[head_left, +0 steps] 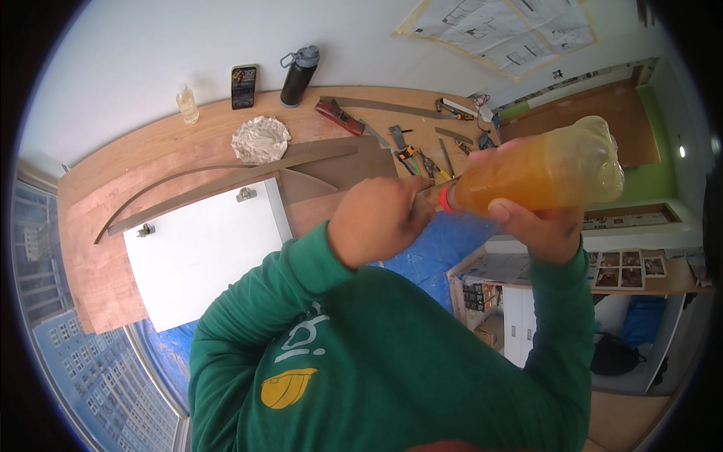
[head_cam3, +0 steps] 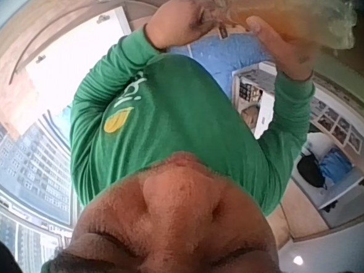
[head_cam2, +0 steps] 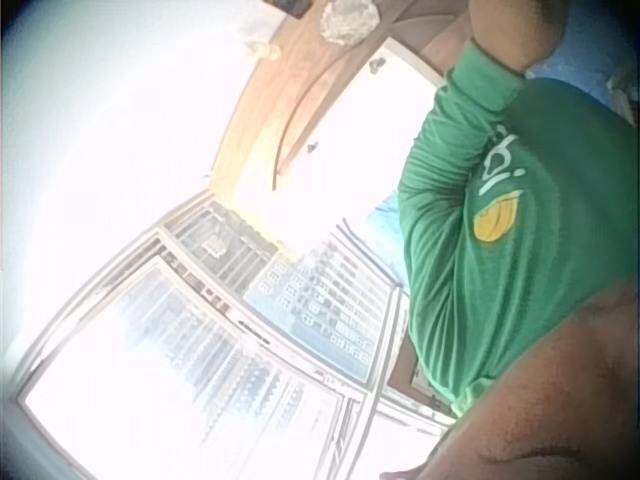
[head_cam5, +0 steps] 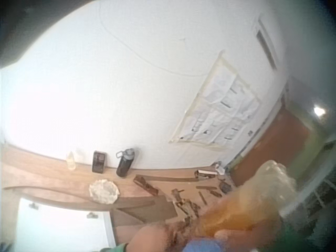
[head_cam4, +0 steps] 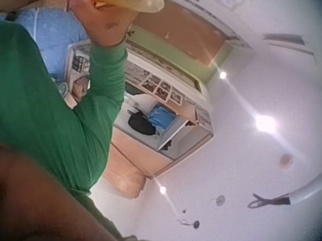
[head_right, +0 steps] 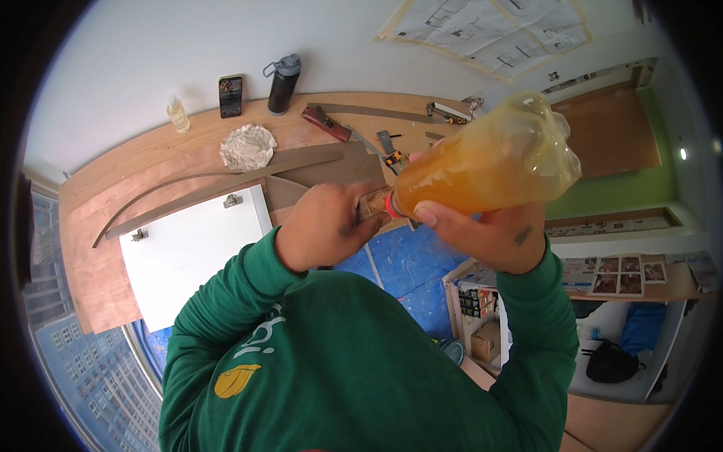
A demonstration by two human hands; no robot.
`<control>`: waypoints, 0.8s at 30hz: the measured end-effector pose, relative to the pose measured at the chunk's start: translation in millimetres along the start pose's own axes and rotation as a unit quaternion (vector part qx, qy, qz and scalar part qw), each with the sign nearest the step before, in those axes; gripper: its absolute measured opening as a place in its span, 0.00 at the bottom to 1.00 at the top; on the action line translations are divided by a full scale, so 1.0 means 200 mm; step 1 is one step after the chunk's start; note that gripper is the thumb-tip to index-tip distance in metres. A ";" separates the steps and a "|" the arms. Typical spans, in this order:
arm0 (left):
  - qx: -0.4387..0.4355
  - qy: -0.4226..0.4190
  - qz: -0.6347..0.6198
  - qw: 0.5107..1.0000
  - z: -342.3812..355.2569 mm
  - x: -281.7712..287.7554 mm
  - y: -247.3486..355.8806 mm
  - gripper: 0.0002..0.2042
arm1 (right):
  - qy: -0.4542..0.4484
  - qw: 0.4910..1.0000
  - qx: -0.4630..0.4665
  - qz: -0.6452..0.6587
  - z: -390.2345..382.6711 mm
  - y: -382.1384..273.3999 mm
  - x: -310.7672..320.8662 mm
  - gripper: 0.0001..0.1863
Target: The person applies glue to a curved wooden trim piece, then positions it against a wall-mounted cabinet. They mark the trim with a pencil and use a metal ruler to draw a straight line, preparing the piece for installation.
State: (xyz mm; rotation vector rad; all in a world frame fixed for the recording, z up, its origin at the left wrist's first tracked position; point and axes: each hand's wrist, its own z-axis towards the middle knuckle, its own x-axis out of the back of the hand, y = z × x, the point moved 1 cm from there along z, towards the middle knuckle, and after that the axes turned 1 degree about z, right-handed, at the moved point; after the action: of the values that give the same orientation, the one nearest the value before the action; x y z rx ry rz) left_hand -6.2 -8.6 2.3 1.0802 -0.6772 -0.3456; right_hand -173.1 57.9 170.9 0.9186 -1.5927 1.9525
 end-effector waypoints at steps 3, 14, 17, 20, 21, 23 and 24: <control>0.004 -0.005 -0.004 1.000 0.01 0.00 -0.01 0.18 | 0.072 0.994 0.000 0.077 0.01 0.02 -0.02 0.30; -0.014 0.011 -0.019 1.000 0.00 -0.01 -0.01 0.15 | 0.110 0.960 -0.050 0.254 -0.01 0.12 -0.05 0.31; -0.007 0.004 -0.011 1.000 0.01 -0.01 -0.01 0.15 | 0.106 0.957 -0.050 0.265 0.00 0.13 -0.06 0.31; -0.002 -0.003 -0.015 1.000 0.01 0.00 -0.01 0.15 | 0.115 0.953 -0.071 0.271 0.00 0.13 -0.06 0.31; -0.001 -0.002 -0.017 1.000 0.01 0.00 -0.01 0.15 | 0.114 0.953 -0.070 0.271 0.00 0.14 -0.06 0.31; -0.001 -0.002 -0.021 1.000 0.01 0.00 -0.01 0.15 | 0.111 0.954 -0.068 0.269 -0.01 0.16 -0.06 0.31; -0.005 0.002 -0.020 1.000 0.01 0.00 0.00 0.13 | 0.114 0.957 -0.061 0.261 -0.01 0.15 -0.07 0.32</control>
State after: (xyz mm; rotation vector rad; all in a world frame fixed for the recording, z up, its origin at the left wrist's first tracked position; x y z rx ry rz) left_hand -7.3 -10.4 2.1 1.0857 -0.6499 -0.3801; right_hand -185.1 53.7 140.5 0.2143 -1.9240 2.1640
